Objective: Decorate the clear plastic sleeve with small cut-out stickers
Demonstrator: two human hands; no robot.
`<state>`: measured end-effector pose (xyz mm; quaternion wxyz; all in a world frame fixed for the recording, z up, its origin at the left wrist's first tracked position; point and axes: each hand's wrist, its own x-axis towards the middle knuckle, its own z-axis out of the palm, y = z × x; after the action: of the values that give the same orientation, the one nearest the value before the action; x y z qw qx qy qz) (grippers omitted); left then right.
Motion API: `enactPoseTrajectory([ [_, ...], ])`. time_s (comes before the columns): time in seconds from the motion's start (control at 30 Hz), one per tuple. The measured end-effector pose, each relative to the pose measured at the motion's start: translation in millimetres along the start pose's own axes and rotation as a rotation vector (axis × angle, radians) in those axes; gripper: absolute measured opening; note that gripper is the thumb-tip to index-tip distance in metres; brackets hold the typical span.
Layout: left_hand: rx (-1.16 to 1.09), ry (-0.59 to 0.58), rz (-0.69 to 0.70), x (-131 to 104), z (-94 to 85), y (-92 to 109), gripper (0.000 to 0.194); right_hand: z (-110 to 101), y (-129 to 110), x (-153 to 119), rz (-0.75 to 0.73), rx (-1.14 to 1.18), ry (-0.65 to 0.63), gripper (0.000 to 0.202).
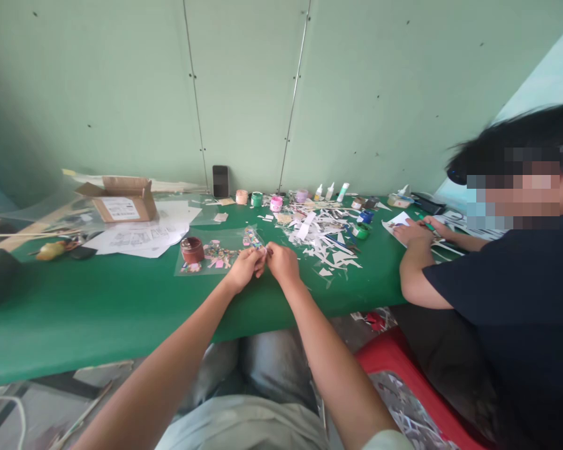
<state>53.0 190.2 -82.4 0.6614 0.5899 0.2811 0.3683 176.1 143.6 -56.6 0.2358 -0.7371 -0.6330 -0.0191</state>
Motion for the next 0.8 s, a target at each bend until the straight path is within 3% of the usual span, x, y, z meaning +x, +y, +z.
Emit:
enactPoseTrajectory([
  [0.23,-0.037,-0.012,-0.015,0.6,1.6,2.8,0.029,3.3,1.2,0.5,0.016,-0.014,0.036,0.019],
  [0.6,-0.013,0.171,0.033,1.7,1.1,2.4,0.030,4.4,3.7,0.5,0.055,0.027,0.111,0.030],
  [0.8,0.027,0.156,0.030,-0.3,1.9,3.1,0.028,4.0,2.0,-1.3,-0.004,0.053,0.077,0.023],
])
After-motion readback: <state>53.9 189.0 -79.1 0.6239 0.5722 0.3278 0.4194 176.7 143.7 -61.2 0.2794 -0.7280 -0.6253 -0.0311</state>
